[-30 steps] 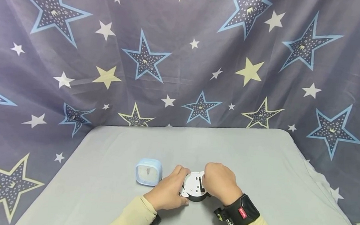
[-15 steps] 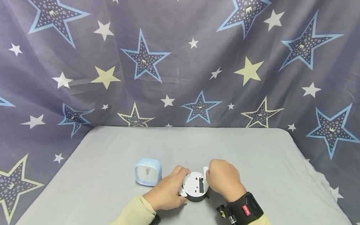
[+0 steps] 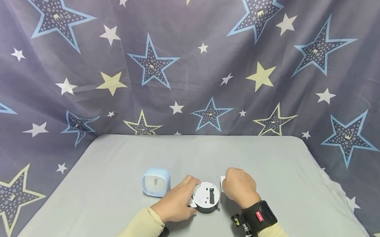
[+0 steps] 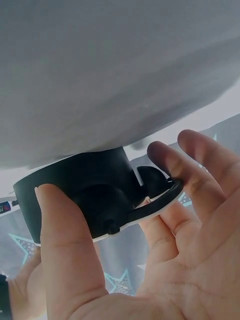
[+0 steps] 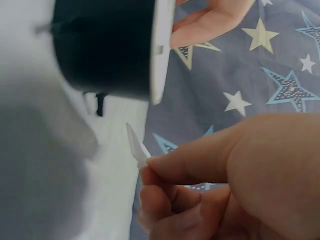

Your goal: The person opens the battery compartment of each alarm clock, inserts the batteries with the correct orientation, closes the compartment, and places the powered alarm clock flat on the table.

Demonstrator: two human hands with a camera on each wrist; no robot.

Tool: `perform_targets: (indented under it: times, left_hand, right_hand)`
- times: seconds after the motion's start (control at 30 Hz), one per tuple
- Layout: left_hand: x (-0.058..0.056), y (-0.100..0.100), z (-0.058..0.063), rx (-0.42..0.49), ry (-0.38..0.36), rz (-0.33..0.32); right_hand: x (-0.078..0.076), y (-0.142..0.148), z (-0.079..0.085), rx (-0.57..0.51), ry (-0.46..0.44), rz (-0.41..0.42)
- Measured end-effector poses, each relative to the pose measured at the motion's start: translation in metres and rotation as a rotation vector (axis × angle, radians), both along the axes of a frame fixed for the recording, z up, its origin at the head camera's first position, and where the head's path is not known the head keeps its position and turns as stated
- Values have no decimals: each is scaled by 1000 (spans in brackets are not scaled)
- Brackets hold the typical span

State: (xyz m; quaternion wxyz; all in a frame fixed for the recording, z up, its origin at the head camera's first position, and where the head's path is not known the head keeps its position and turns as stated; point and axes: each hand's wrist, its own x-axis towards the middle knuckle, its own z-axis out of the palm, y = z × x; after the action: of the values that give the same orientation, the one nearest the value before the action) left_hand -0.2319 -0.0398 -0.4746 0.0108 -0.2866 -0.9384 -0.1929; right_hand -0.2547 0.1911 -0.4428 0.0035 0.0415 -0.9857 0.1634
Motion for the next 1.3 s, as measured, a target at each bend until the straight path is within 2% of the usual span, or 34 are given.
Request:
perform_targets:
  times: [0.3,0.63,1.3]
  left_hand:
    - [-1,1,3,-14,2,3]
    - [-1,1,3,-23,0,11]
    - [0,0,2,-23,0,15]
  right_hand:
    - [-9,7,-13,-6,-53,-25]
    - [-12,10,-19,-27,-95,-32]
    - [-14,12,-25,-40,-102,-23]
